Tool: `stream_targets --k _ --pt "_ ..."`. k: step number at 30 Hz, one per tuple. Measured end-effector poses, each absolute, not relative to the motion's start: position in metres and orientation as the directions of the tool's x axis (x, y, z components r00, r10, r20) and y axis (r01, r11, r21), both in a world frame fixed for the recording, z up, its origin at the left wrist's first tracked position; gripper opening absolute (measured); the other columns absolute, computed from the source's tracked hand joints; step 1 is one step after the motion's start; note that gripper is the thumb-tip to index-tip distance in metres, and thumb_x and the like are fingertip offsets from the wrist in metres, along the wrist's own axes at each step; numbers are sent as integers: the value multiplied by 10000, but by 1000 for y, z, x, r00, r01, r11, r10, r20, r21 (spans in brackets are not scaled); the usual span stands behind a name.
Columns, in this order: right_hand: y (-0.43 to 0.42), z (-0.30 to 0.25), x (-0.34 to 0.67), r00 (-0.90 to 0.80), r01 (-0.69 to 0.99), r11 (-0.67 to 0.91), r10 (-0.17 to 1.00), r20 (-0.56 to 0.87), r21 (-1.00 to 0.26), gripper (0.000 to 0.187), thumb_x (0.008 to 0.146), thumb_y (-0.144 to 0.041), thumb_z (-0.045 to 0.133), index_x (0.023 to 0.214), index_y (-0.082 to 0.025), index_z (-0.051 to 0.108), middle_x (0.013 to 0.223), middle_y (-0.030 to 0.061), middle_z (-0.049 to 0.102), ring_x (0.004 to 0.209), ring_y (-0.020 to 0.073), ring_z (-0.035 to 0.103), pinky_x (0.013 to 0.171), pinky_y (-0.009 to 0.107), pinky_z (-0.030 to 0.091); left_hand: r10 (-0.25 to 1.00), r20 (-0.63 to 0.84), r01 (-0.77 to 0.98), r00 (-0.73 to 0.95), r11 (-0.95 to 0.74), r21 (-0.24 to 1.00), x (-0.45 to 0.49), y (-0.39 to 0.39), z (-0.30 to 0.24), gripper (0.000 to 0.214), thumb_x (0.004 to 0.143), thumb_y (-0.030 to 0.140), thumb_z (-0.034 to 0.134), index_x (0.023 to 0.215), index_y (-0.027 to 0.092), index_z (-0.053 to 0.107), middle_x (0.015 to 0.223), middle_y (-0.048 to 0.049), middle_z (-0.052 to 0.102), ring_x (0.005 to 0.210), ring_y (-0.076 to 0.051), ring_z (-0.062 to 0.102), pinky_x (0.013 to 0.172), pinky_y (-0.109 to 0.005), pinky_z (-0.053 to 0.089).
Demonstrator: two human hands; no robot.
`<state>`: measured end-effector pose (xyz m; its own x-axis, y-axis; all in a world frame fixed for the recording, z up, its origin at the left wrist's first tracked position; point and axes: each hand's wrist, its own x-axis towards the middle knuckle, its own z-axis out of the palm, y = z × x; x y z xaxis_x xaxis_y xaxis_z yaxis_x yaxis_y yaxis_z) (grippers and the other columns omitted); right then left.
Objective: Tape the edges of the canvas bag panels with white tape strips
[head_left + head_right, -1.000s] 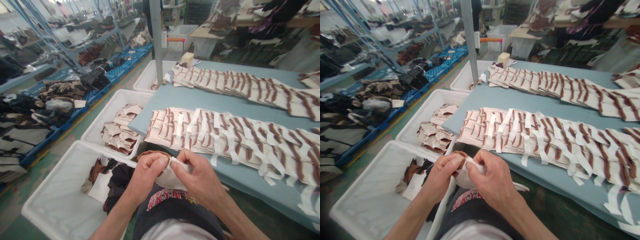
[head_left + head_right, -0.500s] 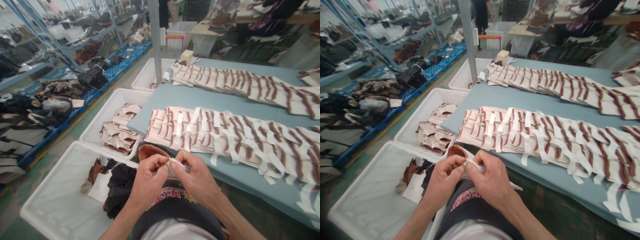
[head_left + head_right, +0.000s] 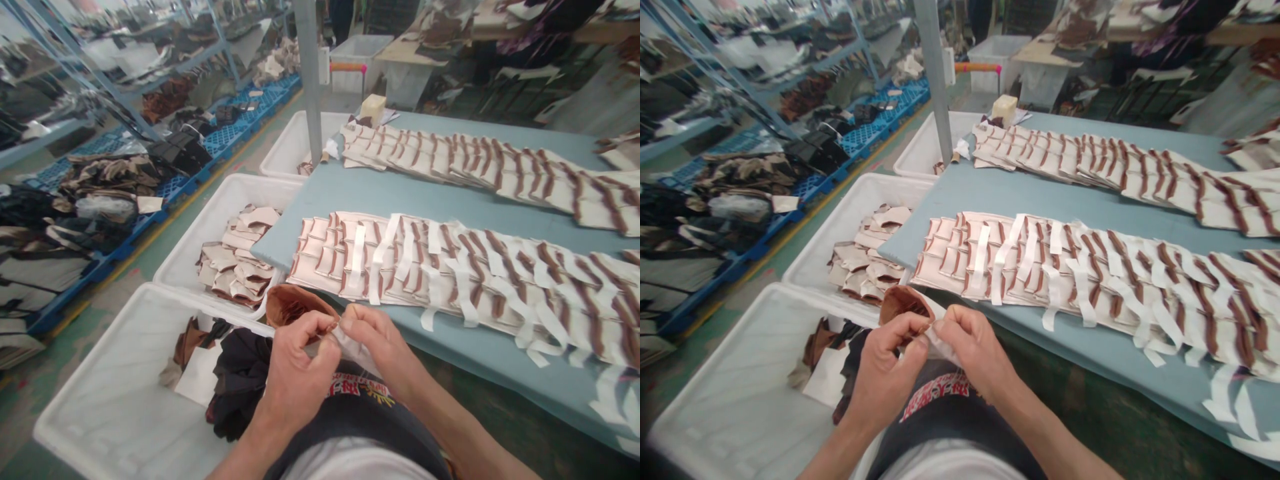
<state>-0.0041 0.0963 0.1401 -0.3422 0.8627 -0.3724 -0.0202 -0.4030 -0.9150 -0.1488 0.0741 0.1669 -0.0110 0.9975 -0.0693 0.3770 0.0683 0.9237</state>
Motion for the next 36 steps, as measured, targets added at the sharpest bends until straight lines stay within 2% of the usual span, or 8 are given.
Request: stream_targets --k 4,9,15,18,22,25,27,36 --pt "96 130 -8 -373 -123 -469 839 -397 -875 388 869 -487 566 676 -235 343 617 -76 294 562 104 248 508 246 230 997 -72 416 6 63 907 -147 79 163 180 770 118 491 676 176 632 638 24 634 618 -136 565 620 -231 421" --pt "104 129 -12 -322 5 -348 887 -331 -938 394 895 -509 478 652 -239 326 615 -63 297 574 115 285 527 252 264 992 -101 393 74 64 917 -153 90 162 164 757 114 470 661 176 587 652 24 621 625 -128 543 618 -227 410" --pt "128 151 5 -231 506 1 963 -135 -863 293 905 -398 492 676 -215 507 611 -22 531 589 152 480 571 277 321 971 -119 387 208 30 921 -169 101 182 183 781 108 478 722 160 643 687 19 659 629 -121 547 599 -215 406" --pt "137 172 17 -253 448 254 956 151 -857 135 902 -304 535 897 -206 628 859 38 709 799 197 640 750 314 458 955 -98 364 280 -12 931 -171 105 198 215 793 97 489 793 154 696 750 3 714 675 -132 603 625 -210 437" --pt "147 198 23 -545 228 574 745 385 -787 216 875 -247 586 1083 -208 629 1085 89 719 1009 234 639 921 378 466 953 -33 401 301 -95 911 -169 106 216 198 796 86 508 779 170 687 720 15 695 657 -126 598 607 -208 426" --pt "155 209 22 -688 201 684 609 396 -702 18 839 -210 596 826 -221 600 792 22 640 802 202 576 843 368 437 949 -37 458 313 -117 881 -168 103 225 182 785 64 524 796 184 660 704 35 678 632 -113 594 605 -208 419" --pt "158 211 22 -733 231 710 576 361 -665 124 815 -198 587 707 -223 533 688 -9 550 711 181 513 774 347 401 946 -73 475 317 -91 875 -167 100 228 160 773 60 526 771 191 618 674 47 646 603 -106 582 574 -204 405" --pt "150 200 28 -750 314 570 640 170 -760 201 862 -225 565 677 -206 488 667 -42 480 660 136 468 646 272 303 948 -117 475 296 -40 879 -167 95 225 149 793 71 524 783 210 578 744 40 678 654 -118 624 616 -220 443"
